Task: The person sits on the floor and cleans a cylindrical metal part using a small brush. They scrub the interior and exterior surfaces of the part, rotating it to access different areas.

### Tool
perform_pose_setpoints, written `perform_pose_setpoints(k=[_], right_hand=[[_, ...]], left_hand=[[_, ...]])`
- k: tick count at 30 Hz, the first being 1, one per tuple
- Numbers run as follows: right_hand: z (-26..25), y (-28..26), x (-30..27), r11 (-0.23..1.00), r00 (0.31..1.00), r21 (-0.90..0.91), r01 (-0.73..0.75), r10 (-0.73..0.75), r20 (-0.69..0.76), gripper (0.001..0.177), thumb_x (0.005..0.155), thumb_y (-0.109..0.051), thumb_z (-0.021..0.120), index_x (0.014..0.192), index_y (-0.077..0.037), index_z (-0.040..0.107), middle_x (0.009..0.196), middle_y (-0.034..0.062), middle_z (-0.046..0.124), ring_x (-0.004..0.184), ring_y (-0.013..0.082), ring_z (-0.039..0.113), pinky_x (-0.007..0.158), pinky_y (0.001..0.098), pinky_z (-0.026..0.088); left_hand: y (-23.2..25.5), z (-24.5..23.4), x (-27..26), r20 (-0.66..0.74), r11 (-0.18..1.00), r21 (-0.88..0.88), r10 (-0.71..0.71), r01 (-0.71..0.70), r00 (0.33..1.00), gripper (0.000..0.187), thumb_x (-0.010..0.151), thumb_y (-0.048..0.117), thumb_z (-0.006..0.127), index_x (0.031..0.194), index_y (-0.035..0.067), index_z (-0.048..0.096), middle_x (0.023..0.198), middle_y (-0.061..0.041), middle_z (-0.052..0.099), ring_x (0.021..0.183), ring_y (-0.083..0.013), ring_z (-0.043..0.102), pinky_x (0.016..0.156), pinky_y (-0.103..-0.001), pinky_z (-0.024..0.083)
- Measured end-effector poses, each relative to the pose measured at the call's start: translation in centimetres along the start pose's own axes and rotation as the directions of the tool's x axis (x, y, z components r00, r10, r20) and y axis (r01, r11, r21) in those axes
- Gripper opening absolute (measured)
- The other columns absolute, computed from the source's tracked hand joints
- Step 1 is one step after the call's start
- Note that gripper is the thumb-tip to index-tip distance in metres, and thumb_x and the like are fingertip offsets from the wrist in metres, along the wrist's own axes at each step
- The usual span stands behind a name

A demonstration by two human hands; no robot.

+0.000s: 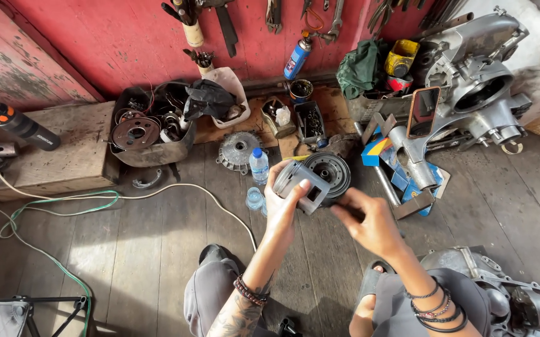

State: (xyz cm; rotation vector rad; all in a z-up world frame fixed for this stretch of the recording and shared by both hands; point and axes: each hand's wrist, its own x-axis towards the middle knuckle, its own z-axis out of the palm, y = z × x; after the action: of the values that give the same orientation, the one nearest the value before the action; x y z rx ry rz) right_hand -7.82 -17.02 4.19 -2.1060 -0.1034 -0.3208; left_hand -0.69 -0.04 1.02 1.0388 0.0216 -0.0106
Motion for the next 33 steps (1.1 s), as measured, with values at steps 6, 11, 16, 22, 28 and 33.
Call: perform_pose_setpoints(k=[6,11,16,22,28,33], right_hand=[[0.9,0.3,-0.7,0.973,0.978,0.213,-0.089,0.045,0.202,0.006,0.086,-0.009,0.074,0.082,-0.009,0.07,0.053,0.001,0.062,0.056,0.0058,0.054,0.051,0.025,0.05],[0.5,1.0,-0.8,0.938,0.97,0.324,-0.124,0.045,0.24,0.01,0.089,-0.009,0.074,0.079,-0.007,0.071,0.05,0.0003,0.056,0.052,0.0052,0.048,0.048,0.0209,0.04],[0.1,-0.5,-0.1,0.998,0.996,-0.04,0.038,-0.034,0.088,0.006,0.081,-0.008,0.077,0.083,-0.009,0.071,0.055,0.0124,0.07,0.049,0.0225,0.069,0.049,0.0303,0.053],[1.4,-0.3,-0.3,0.993,0.993,0.028,0.111,-0.112,0.038,0.01,0.08,-0.008,0.079,0.08,-0.012,0.071,0.057,0.0056,0.074,0.055,0.0139,0.075,0.056,0.0236,0.058],[0.0,0.2,0.2,0.935,0.945,-0.301,0.187,-0.255,-0.205,0.017,0.078,-0.013,0.084,0.083,-0.015,0.068,0.061,-0.0003,0.072,0.057,0.0172,0.073,0.056,0.0233,0.057],[-0.3,0.0,0.7,0.901,0.905,-0.383,0.204,-0.323,-0.276,0.019,0.077,-0.015,0.085,0.083,-0.018,0.067,0.056,-0.0038,0.068,0.051,0.0166,0.069,0.051,0.0262,0.054]], left_hand=[[-0.2,-0.2,0.3,0.027,0.999,-0.035,0.034,-0.033,0.999,0.063,0.07,0.026,0.09,0.125,0.011,0.064,0.094,-0.006,0.064,0.084,-0.0122,0.062,0.071,-0.028,0.056],[0.0,0.5,0.0,-0.003,0.982,-0.18,-0.053,0.051,0.999,0.062,0.074,0.027,0.087,0.126,0.007,0.062,0.09,-0.009,0.062,0.078,-0.0144,0.061,0.067,-0.032,0.058],[0.1,-0.3,0.2,-0.043,0.995,-0.089,0.041,-0.045,0.998,0.049,0.075,0.028,0.085,0.117,0.01,0.068,0.088,-0.006,0.063,0.079,-0.011,0.059,0.065,-0.029,0.057],[0.1,-0.8,0.6,-0.015,0.997,-0.078,0.023,-0.025,1.0,0.048,0.074,0.029,0.086,0.116,0.011,0.071,0.086,-0.007,0.065,0.077,-0.0119,0.06,0.063,-0.03,0.058],[-0.7,-1.3,0.6,-0.023,0.999,0.039,0.0,0.001,1.0,0.05,0.073,0.024,0.087,0.118,0.011,0.069,0.092,-0.006,0.065,0.082,-0.0125,0.06,0.068,-0.03,0.057],[-0.3,-1.0,0.2,-0.06,0.998,0.055,-0.022,0.026,0.998,0.051,0.075,0.024,0.088,0.119,0.011,0.067,0.094,-0.007,0.068,0.082,-0.0134,0.063,0.068,-0.031,0.058]])
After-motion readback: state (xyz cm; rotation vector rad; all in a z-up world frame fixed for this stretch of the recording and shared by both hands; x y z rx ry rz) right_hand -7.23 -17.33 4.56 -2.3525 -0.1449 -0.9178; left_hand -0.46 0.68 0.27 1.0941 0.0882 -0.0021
